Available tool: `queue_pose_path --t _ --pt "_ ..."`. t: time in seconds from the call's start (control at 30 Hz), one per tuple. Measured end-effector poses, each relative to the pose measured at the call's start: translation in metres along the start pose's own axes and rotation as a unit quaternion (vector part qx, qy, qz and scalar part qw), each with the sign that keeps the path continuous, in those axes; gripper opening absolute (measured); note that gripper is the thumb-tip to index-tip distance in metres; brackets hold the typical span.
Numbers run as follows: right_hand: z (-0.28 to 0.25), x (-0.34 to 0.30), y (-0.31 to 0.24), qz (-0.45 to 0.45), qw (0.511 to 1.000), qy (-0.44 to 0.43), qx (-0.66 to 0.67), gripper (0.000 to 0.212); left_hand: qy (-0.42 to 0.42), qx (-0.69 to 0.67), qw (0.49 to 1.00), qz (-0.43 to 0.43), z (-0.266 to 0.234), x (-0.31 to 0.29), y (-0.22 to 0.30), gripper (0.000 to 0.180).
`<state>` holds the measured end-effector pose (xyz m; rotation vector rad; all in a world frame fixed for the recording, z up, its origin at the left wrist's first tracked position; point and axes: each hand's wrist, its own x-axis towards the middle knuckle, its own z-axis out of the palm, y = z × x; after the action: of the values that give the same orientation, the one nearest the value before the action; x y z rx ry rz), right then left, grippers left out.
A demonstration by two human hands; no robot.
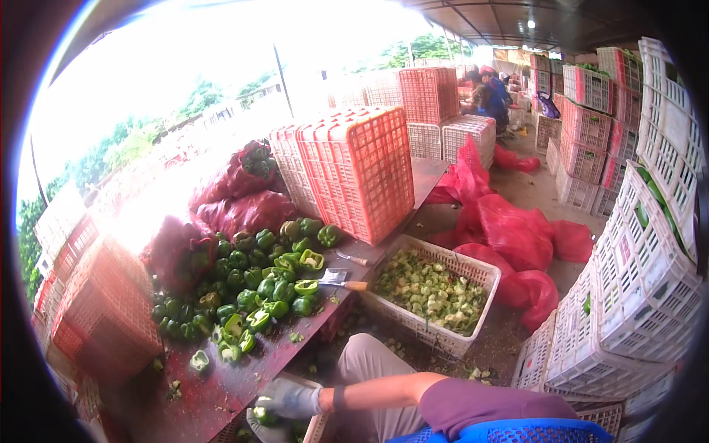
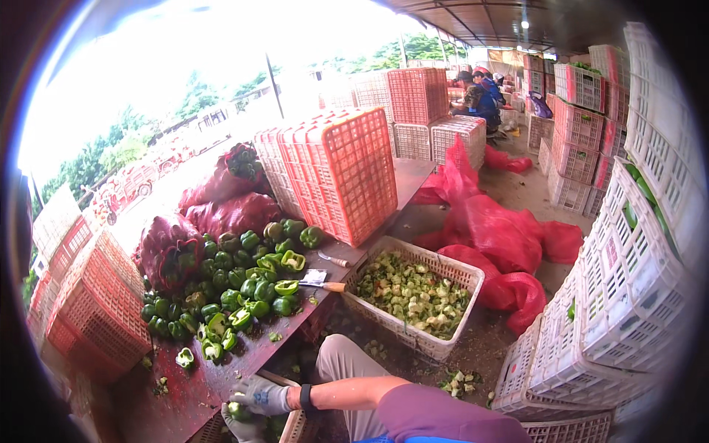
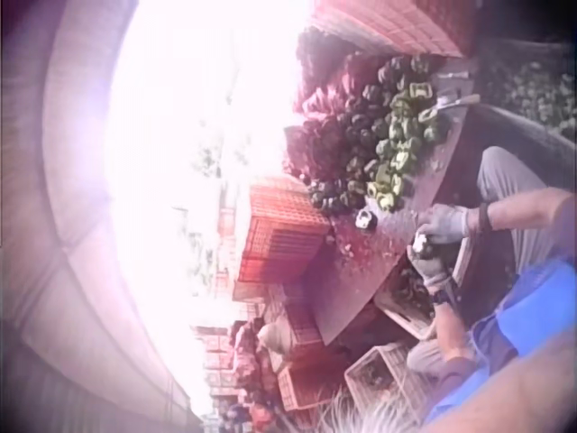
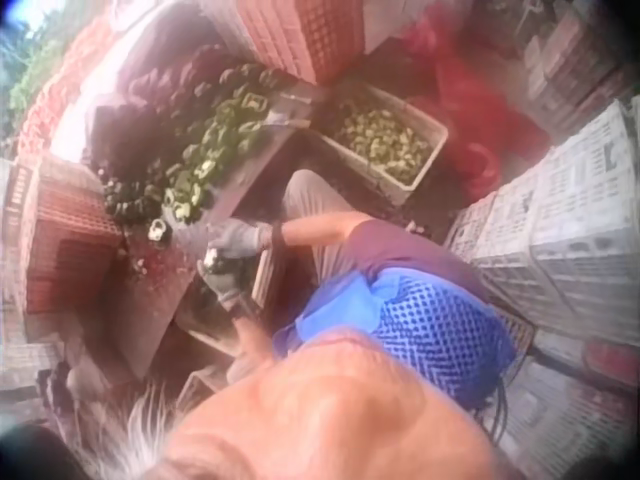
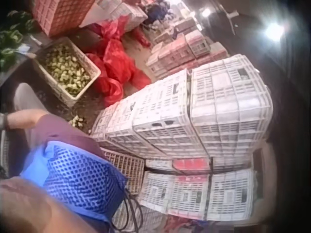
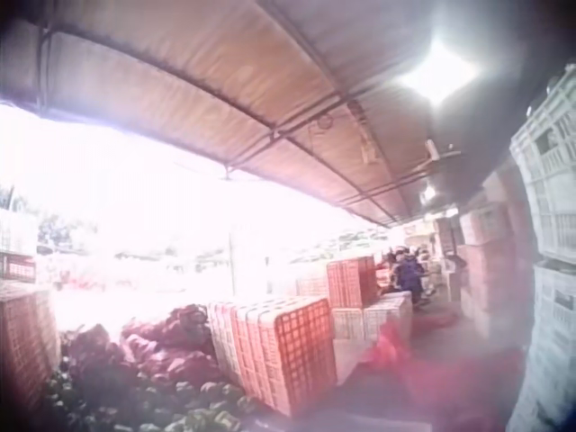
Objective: Slicing green bell peppers, removing cores, and sorting them into crates.
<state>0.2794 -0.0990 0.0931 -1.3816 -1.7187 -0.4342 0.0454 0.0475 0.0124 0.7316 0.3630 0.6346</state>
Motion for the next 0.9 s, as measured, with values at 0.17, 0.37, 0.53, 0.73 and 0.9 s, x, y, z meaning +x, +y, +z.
queue_pose_path --t 0.17,0.37,0.53,0.73,0.9 --pt "-0.005 -0.005 -0.001 -0.067 0.993 -0.094 0.011 0.014 0.013 0.740 0.617 0.268 -0.044 0.004 -0.015 0.029" --pt "-0.002 -0.029 0.014 -0.039 0.992 -0.113 0.030 0.013 0.097 0.180 0.976 0.073 0.049 -0.010 -0.046 0.035" --pt "0.029 -0.023 0.009 -0.001 0.986 -0.146 0.085 0.011 0.105 0.095 0.990 0.020 0.061 0.011 -0.069 0.035" --pt "0.072 -0.016 0.010 0.090 0.976 -0.194 0.033 0.013 0.102 0.001 0.995 0.009 0.055 0.015 -0.075 0.042" --pt "0.071 -0.004 0.002 0.283 0.917 -0.181 0.214 0.020 0.139 -0.036 0.989 0.039 0.053 0.004 -0.069 0.032"
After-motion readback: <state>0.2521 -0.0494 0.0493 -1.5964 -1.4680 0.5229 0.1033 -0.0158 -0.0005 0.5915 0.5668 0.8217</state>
